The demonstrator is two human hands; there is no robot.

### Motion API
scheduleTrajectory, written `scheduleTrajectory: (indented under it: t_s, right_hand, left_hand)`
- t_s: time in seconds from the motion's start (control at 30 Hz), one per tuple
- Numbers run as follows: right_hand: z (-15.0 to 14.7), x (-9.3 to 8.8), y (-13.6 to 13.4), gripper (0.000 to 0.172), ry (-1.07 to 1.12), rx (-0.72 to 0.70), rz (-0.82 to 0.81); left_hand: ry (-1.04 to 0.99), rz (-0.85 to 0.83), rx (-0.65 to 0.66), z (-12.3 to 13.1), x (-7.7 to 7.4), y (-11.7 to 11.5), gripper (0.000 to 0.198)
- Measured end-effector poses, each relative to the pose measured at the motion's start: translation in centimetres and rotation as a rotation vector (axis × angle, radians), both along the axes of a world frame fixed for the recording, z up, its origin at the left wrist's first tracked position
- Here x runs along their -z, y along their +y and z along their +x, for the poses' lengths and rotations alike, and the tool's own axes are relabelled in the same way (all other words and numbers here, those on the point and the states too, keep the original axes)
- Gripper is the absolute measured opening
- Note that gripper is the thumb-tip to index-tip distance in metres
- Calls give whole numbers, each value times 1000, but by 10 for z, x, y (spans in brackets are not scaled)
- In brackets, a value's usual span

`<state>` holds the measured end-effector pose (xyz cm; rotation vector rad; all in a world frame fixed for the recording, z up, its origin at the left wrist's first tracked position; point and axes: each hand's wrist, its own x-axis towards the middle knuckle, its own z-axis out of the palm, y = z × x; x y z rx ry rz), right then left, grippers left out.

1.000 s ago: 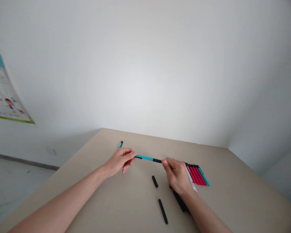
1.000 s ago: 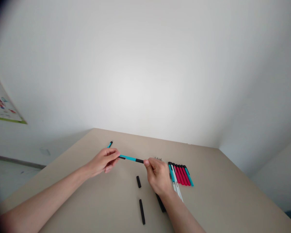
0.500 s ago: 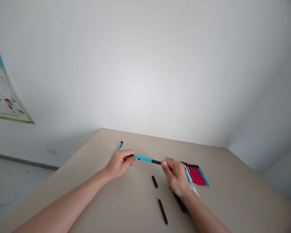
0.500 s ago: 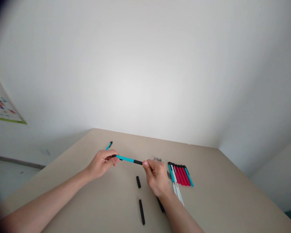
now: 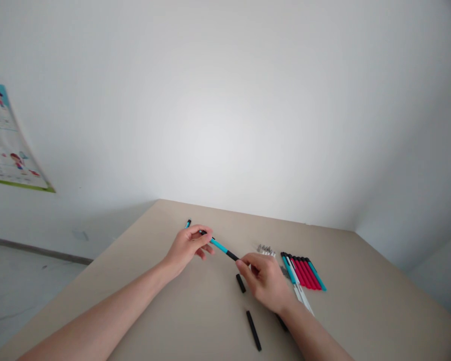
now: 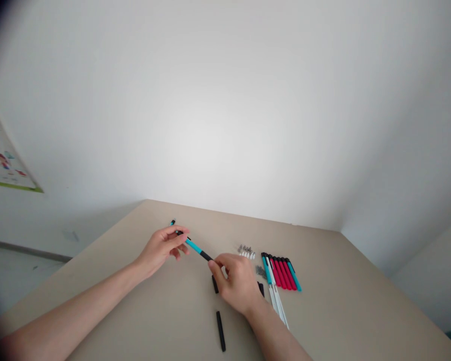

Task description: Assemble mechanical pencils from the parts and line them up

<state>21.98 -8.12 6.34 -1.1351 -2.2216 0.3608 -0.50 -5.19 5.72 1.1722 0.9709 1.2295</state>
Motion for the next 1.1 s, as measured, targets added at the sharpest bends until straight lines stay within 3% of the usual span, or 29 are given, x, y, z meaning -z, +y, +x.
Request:
scheduleTrajectory:
  t_s: [0.1, 0.23, 0.63, 0.93, 1.1]
  right_hand:
    - [-12, -1, -10, 29, -28, -105, -42]
    - [-22, 0, -19, 36, -55, -204, -95]
    - [-23, 6, -18, 28, -18, -170, -148]
    - [-23, 6, -20, 29, -18, -178, -165]
    - [-27, 5, -23, 31, -46, -170, -153]
  left_hand:
    - [-127, 41, -36, -1, 1, 1, 43]
    - [-179, 66, 13, 0, 2, -1, 41]
    - [-100, 68, 89, 4, 2, -6, 28]
    - [-53, 43, 86, 7, 0, -9, 46]
    - [-87, 41, 54, 13, -3, -14, 42]
